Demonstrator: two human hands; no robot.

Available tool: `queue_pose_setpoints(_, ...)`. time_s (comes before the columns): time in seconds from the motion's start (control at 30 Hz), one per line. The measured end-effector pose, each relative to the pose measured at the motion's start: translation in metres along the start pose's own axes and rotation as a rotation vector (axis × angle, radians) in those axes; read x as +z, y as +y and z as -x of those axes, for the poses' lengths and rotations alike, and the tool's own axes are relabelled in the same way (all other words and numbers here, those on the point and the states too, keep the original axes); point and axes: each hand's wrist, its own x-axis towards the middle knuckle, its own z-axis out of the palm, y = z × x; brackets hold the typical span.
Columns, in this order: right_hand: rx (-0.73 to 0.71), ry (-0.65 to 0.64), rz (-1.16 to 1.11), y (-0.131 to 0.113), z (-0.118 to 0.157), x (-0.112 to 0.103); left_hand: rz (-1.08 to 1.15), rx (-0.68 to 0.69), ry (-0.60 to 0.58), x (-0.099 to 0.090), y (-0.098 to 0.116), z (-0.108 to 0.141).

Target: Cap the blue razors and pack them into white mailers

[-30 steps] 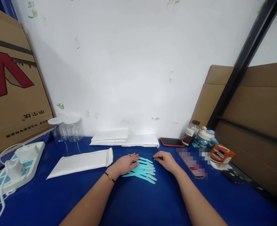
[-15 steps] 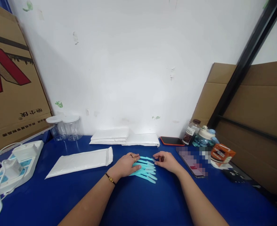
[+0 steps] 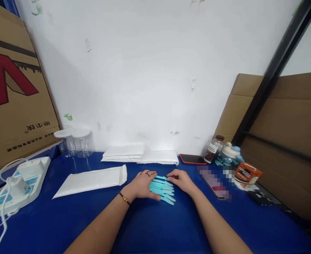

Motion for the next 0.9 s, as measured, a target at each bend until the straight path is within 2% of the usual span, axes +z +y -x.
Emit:
queue_pose_setpoints(0.1,0.054,0.109,-0.053,0.010,0.004,-0.010,-0.086,-0.056,0.001,-0.008,0.011,-0.005)
queue_pose_setpoints(0.2,0.153,0.211,-0.185,0.019,0.008,-0.018,-0.194,-0.082,-0.077,-0.011,0.029,-0.015)
queue_pose_setpoints(0.33,0.242,0.316,-0.398,0.018,0.011,-0.026,-0.304,-0.169,-0.142,0.000,0.051,-0.028)
queue_pose_setpoints(0.47,0.326,0.416,-0.542,0.006,0.016,-0.032,-0.271,-0.235,-0.117,0.013,0.059,-0.030)
queue_pose_setpoints(0.6,0.482,0.477,-0.735,-0.008,0.033,-0.021,-0.229,-0.291,0.000,0.014,0.061,-0.018)
queue_pose_setpoints(0.67,0.532,0.450,-0.836,-0.022,0.046,-0.006,-0.206,-0.340,0.073,0.012,0.065,-0.011)
queue_pose_setpoints(0.73,0.521,0.371,-0.923,-0.044,0.056,0.011,-0.143,-0.364,0.155,0.013,0.074,-0.007)
queue_pose_setpoints(0.77,0.483,0.316,-0.959,-0.056,0.060,0.019,-0.079,-0.336,0.201,0.015,0.079,-0.006)
queue_pose_setpoints(0.83,0.348,0.236,-1.005,-0.082,0.063,0.030,0.102,-0.185,0.304,0.021,0.090,-0.004)
queue_pose_setpoints(0.9,0.235,0.250,-0.972,-0.104,0.061,0.035,0.296,-0.019,0.400,0.029,0.100,-0.003)
